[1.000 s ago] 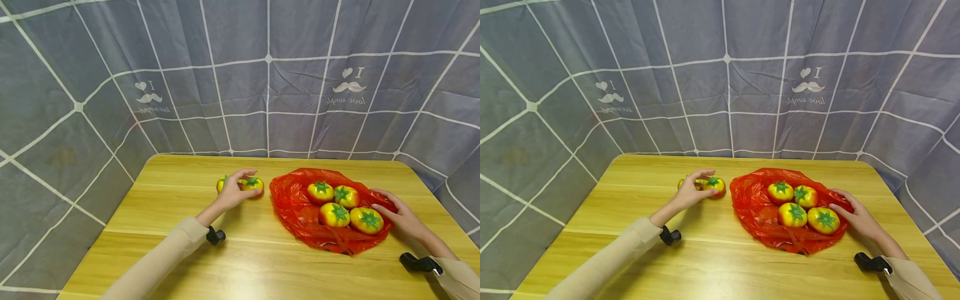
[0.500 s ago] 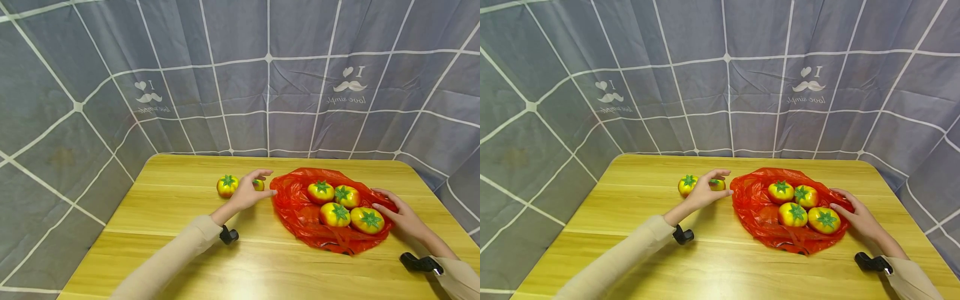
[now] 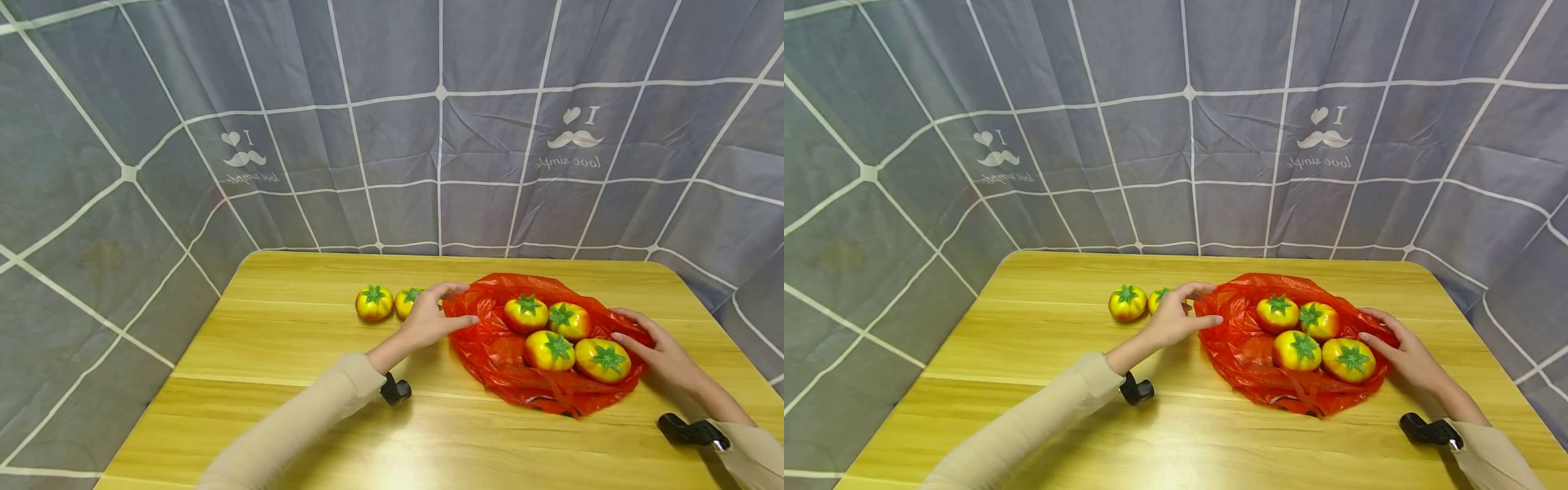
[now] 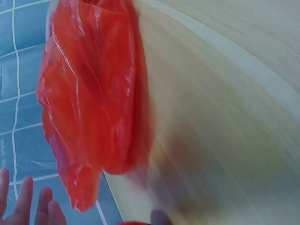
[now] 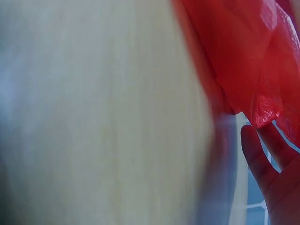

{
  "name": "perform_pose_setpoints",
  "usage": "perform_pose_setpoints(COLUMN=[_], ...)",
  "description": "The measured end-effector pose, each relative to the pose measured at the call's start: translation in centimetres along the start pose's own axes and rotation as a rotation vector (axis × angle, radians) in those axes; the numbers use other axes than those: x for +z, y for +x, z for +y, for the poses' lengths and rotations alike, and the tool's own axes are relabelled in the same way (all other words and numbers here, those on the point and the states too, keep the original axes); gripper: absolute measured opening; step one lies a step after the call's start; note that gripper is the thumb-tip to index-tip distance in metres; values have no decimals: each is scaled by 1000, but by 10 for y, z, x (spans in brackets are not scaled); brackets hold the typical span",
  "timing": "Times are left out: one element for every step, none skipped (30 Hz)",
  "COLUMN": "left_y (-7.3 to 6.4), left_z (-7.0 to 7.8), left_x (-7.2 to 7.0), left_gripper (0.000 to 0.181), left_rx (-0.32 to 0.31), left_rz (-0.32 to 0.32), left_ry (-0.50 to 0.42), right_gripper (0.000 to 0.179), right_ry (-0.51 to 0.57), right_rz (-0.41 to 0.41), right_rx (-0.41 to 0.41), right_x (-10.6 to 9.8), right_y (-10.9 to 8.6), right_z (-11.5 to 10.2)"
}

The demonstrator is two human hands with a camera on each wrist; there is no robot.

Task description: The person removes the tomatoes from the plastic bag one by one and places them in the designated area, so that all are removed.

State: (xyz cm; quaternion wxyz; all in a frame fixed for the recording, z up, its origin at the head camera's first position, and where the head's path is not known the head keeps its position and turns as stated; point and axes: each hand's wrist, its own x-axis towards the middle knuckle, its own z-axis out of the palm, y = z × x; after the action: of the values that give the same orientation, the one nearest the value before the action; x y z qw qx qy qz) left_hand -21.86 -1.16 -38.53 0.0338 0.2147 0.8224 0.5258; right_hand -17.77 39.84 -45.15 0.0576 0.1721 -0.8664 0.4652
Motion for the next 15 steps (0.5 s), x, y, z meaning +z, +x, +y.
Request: perform_pose_setpoints(left_y=[0, 1, 1, 2, 2, 2, 2, 3, 3, 3, 3, 4, 4, 4, 5], left_z=[1, 2, 3, 5, 6, 7, 9, 10, 11, 13, 14, 15, 16, 17, 18], left_x=[2, 4, 5, 7, 9, 10, 12, 14, 15, 17, 18, 20, 22, 23, 25], left_gripper=[54, 54, 53, 53, 53, 53, 53, 52, 52, 52, 53, 53, 53, 52, 52], left_rx=[-8, -12, -14, -17, -18, -18, -17, -14, -15, -14, -11, -9, -6, -3, 0], left_rz=[0, 3, 5, 7, 8, 7, 4, 2, -1, -5, -9, -12, -14, -17, -21], left_ry=[9, 24, 32, 37, 44, 50, 51, 53, 52, 52, 58, 59, 61, 63, 64], right_gripper=[47, 47, 47, 47, 47, 47, 47, 47, 47, 47, 47, 47, 47, 47, 47], right_ry=[8, 15, 10, 5, 3, -3, -7, -9, -9, -8, -7, -7, -6, -8, -13], right_rz=[-1, -2, 1, 1, 0, 0, -2, -4, -5, -7, -7, -8, -8, -6, -4], right_rx=[2, 5, 5, 6, 7, 8, 8, 9, 9, 9, 9, 8, 9, 9, 7], right_x=[0, 0, 0, 0, -1, -1, -1, -1, -1, 0, 0, 0, 0, 0, 0], right_y=[0, 0, 0, 0, 1, 1, 1, 1, 2, 2, 2, 2, 2, 1, 1], right_z=[0, 1, 1, 1, 1, 1, 1, 1, 1, 1, 1, 1, 1, 1, 1])
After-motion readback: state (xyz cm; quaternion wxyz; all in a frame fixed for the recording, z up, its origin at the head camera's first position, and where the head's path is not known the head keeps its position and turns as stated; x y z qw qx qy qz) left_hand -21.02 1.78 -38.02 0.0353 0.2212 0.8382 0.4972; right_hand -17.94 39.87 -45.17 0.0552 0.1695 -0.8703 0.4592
